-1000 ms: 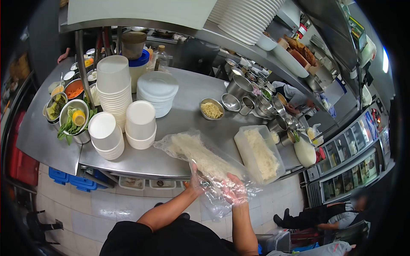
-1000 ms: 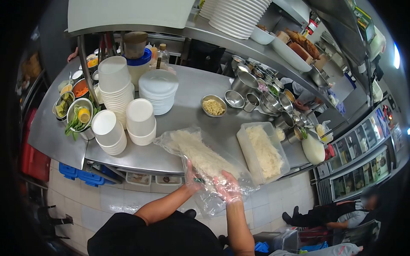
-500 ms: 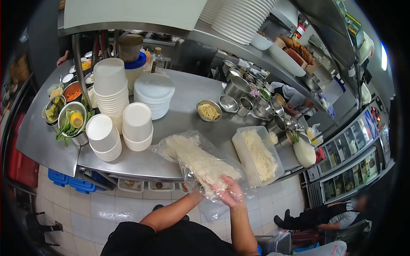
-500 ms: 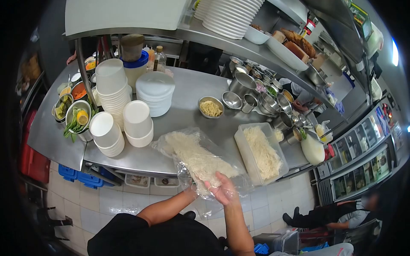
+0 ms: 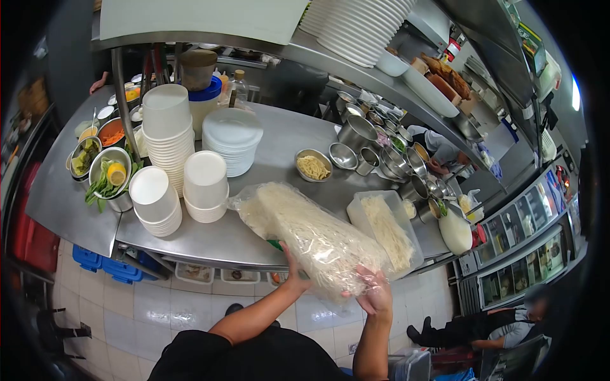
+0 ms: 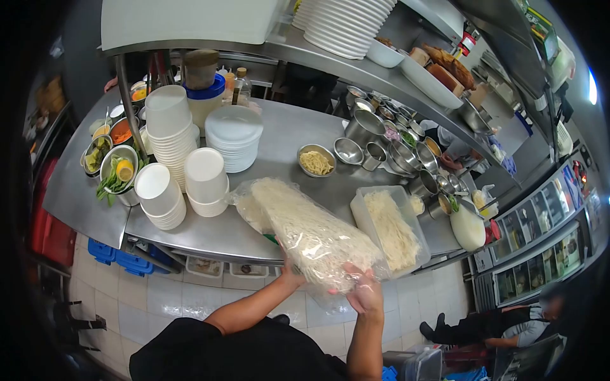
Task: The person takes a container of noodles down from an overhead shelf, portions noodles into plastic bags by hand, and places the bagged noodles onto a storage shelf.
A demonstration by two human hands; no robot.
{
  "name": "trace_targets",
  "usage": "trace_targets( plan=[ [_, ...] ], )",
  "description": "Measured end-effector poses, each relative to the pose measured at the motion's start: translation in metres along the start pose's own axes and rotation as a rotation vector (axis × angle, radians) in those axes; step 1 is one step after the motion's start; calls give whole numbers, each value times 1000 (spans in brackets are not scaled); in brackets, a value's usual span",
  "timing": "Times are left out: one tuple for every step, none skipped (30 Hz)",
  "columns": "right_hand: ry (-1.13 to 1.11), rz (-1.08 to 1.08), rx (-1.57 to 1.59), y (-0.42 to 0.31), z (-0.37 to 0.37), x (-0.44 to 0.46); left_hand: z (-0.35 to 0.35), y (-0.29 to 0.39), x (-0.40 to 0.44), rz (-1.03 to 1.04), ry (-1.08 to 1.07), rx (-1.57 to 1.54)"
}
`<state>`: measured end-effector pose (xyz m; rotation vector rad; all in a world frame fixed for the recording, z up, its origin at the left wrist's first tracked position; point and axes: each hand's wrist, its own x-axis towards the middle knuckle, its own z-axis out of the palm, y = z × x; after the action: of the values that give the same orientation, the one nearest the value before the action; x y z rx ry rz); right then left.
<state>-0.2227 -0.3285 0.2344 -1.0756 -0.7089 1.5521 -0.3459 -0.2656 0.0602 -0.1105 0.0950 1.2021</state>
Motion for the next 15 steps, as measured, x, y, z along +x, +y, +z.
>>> trace_targets(
  plan=[
    [-6,5,0,1,-7,1,4,1,-1,9,22,-16],
    [-30,67,123,7,-19,-1,6,3,0,22,12,3],
    [-55,128,243,10,-26,-4,8,4,0,36,3,21],
    [17,164,325,15,-30,-10,9,4,0,56,-18,61],
    [16,166,327,15,-28,-12,6,2,3,57,-16,63],
    [42,131,253,14,-26,-14,3,0,10,74,3,105],
    [68,96,179,13,-22,-16,0,-1,16,90,22,148],
    [68,96,185,10,-18,-21,-5,-1,18,88,24,154],
    [23,24,120,6,-12,-28,-11,-3,21,95,-15,115],
    [-19,-47,52,4,-8,-33,-18,-6,23,100,-52,74],
    [-25,-62,4,5,-8,-37,-46,-13,33,96,-48,73],
    [-17,-77,-35,13,-11,-36,-51,-15,37,90,-69,99],
    [-8,-91,-75,20,-15,-35,-58,-15,37,77,-83,145],
    [11,-101,-98,32,-19,-28,-57,-17,33,51,-108,206],
    [29,-110,-121,42,-20,-21,-53,-19,28,18,-133,274]
  ],
)
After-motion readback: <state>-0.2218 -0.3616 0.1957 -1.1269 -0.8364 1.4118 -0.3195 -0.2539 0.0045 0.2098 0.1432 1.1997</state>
